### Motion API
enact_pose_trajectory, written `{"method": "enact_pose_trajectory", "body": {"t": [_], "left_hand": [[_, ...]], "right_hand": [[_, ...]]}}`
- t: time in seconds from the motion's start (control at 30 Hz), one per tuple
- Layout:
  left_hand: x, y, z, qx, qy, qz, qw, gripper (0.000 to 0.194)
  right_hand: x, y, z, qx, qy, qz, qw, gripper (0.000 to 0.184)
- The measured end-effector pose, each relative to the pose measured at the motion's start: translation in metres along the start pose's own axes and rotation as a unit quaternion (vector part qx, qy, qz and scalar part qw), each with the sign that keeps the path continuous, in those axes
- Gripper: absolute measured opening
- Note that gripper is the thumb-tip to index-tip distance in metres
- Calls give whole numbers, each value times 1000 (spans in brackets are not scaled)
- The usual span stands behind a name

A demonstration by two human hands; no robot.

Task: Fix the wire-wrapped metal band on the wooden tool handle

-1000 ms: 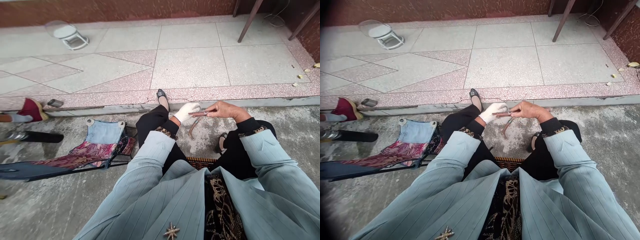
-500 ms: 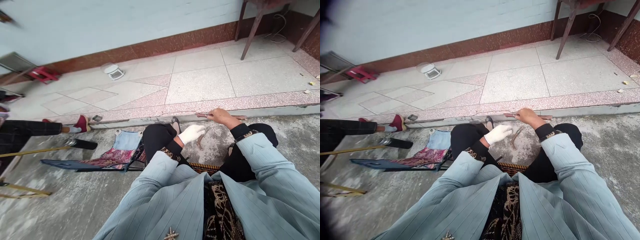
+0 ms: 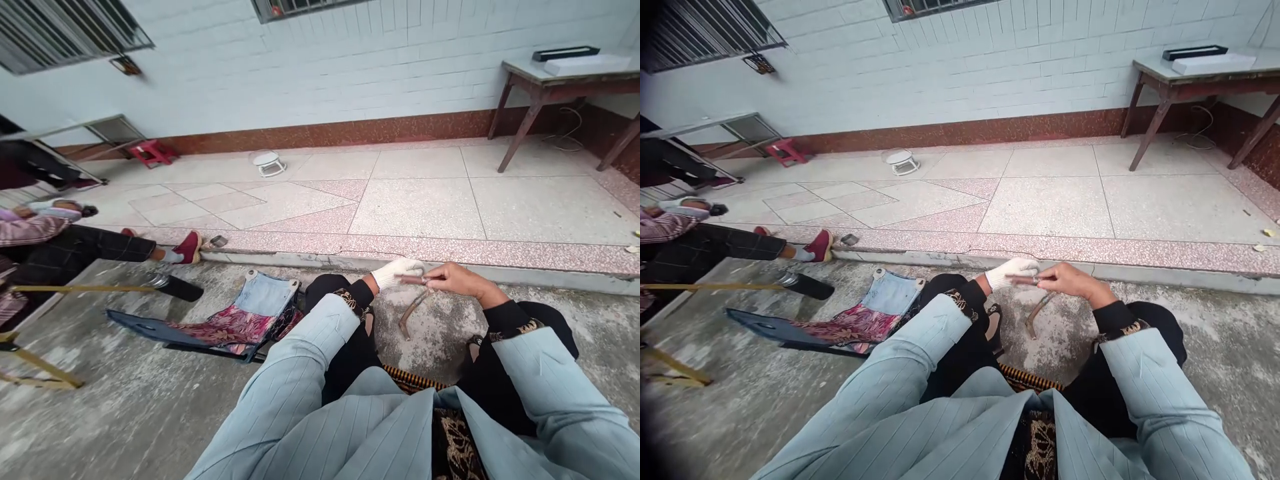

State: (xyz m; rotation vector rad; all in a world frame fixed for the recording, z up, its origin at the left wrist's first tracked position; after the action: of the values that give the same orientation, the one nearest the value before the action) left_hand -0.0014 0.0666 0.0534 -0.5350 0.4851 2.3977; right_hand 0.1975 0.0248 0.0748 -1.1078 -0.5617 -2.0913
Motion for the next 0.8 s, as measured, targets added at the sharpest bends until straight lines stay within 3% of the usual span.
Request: {"method": "enact_pose_trajectory", "body": {"t": [0.17, 0.27, 0.37, 0.43, 0.5, 0.57, 0.63, 0.67, 0.73, 0.8], "left_hand": [[4, -12, -4, 22, 52, 1, 998, 36], [-5, -10, -5, 58, 78, -26, 995, 33], [-11, -12, 1, 77, 89, -42, 992, 40], [-10, -15, 12, 78, 90, -50, 992, 31], [-5, -18, 25, 74, 87, -56, 992, 23], [1, -21, 36, 63, 80, -60, 993, 21], [7, -23, 41, 53, 107, -60, 991, 22], [9, -25, 40, 45, 134, -56, 988, 23], [12, -30, 32, 30, 202, -42, 978, 26], [12, -35, 19, 37, 253, -39, 966, 33]], "right_hand": [[-6, 15, 40, -239, 15, -123, 963, 54], [-10, 13, 62, -269, 123, -187, 937, 51], [-20, 2, 71, -171, 304, -206, 914, 45], [-30, -2, 66, -77, 342, -248, 903, 45], [-34, -2, 52, 28, 294, -232, 927, 38], [-28, 0, 38, 112, 198, -162, 960, 33], [-14, 4, 33, 134, 108, -91, 981, 34], [-6, 6, 36, 105, 72, -76, 989, 37], [5, 7, 50, -11, 39, -88, 995, 44], [9, 6, 68, -138, 21, -105, 985, 45]]}}
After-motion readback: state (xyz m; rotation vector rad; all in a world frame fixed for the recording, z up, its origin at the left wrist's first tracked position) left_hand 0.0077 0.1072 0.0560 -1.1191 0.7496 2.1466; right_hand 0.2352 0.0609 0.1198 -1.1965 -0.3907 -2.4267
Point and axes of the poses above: each hand's wrist, its own y-axis away from the middle knuckle, its own z-axis out of the back of the hand, x = y × z, the point moved 2 cm from there along -y, towards the middle knuckle, and after that the axes turned 7 degrees about z, right-handed, at the moved point
